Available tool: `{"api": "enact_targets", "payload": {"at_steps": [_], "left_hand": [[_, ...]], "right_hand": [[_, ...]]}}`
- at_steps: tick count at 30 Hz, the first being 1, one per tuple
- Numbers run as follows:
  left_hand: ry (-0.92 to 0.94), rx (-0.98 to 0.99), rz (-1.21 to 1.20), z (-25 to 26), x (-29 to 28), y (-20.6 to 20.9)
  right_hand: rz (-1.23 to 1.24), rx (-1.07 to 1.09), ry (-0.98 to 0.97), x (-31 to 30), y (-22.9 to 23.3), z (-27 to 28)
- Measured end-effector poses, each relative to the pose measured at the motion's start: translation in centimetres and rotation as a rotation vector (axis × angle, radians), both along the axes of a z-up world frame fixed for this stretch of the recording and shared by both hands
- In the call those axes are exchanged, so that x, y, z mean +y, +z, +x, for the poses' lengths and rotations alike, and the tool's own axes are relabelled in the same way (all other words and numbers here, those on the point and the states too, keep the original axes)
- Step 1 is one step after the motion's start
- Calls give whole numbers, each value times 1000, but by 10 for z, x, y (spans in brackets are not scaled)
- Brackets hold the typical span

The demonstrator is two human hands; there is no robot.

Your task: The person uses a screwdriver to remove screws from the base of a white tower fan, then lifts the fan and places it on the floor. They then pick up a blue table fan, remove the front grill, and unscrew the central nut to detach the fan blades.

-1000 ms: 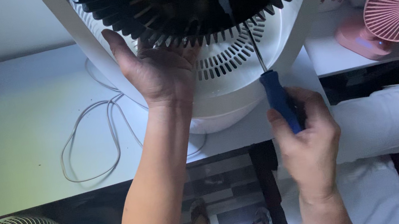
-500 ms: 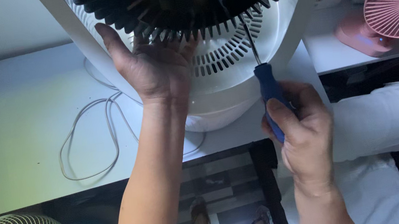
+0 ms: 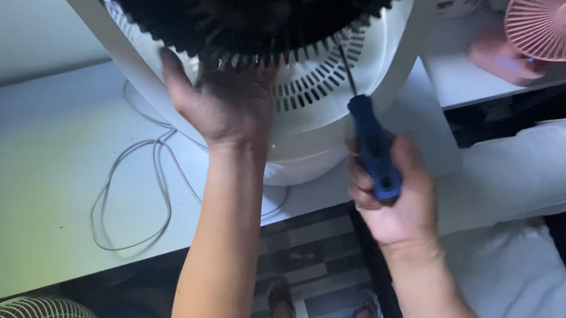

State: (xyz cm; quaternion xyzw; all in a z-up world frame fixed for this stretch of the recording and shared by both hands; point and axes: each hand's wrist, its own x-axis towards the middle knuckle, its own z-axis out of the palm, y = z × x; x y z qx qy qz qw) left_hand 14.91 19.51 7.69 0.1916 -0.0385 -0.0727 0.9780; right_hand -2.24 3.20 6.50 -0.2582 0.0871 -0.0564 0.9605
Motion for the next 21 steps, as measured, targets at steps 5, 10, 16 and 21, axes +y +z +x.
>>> {"api": "enact_targets", "payload": {"at_steps": [5,10,16,21], "left_hand": [[-33,82,-149,5,-4,10],[-30,49,-121,5,-3,10],[-43,207,-110,0,-5,16],[-46,101,-110,11,-2,20]], "right_hand": [[-909,-26,-378,15,-4,-13],[-1044,130,-486,28,-8,-6],[-180,246,-131,-3,5,1],[-800,294,-360,3,16,3]]}}
